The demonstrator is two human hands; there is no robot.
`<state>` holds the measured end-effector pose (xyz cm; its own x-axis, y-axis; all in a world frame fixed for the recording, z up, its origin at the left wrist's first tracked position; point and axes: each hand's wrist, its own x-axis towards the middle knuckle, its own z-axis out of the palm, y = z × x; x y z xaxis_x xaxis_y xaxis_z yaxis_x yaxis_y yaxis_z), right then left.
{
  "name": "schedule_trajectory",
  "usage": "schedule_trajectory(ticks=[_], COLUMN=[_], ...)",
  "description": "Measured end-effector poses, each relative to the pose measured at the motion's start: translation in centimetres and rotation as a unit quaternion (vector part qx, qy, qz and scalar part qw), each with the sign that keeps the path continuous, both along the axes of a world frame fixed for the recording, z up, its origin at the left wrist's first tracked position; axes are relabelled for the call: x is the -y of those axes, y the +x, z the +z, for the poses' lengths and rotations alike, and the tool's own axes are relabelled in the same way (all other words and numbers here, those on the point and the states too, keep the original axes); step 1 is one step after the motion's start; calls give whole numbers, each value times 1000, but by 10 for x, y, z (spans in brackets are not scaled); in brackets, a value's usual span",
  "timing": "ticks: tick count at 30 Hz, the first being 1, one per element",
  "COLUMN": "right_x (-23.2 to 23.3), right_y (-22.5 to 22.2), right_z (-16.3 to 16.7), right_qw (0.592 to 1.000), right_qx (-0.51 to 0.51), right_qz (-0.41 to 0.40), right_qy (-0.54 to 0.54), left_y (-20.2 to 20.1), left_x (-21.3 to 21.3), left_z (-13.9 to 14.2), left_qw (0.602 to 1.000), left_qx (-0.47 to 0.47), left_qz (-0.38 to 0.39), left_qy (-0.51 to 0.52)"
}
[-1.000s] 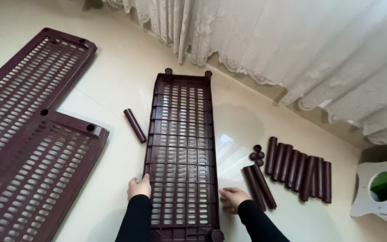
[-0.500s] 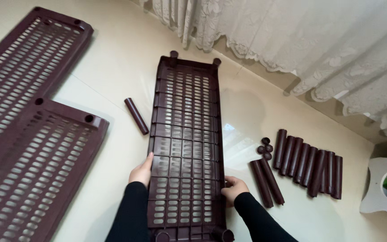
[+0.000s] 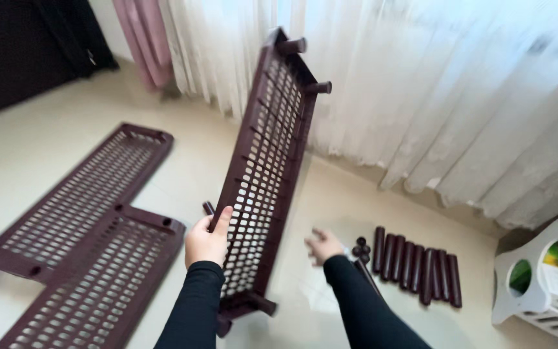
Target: The person sits on the floor assembling a plastic storage rack from parts. They fit small end caps onto the corners of perforated shelf panels, attach cylindrical leg tubes to the panel edges, and stack assembled shelf frames on top of each other.
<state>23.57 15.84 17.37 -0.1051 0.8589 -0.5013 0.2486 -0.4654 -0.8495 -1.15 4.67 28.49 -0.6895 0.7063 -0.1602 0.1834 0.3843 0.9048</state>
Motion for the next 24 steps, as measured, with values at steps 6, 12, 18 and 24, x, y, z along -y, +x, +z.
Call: schedule_trajectory(ticks=[6, 12, 18, 24], right_x=[-34, 20, 20, 14], right_y=[-9, -18, -15, 8], right_z=[167, 302, 306, 249], right_qw=[971, 946, 942, 851], right_qx=[-223, -321, -306, -485], right_qz=[28, -5, -130, -198], right_qy=[82, 41, 34, -42], left_y=[22, 65, 90, 48], left_x=[43, 82, 103, 105], left_z=[102, 147, 170, 185], left_qw=[983, 948, 907, 804], left_qx=[-167, -288, -388, -505], left_qz=[11, 13, -64, -218], left_qy=[74, 133, 153, 225])
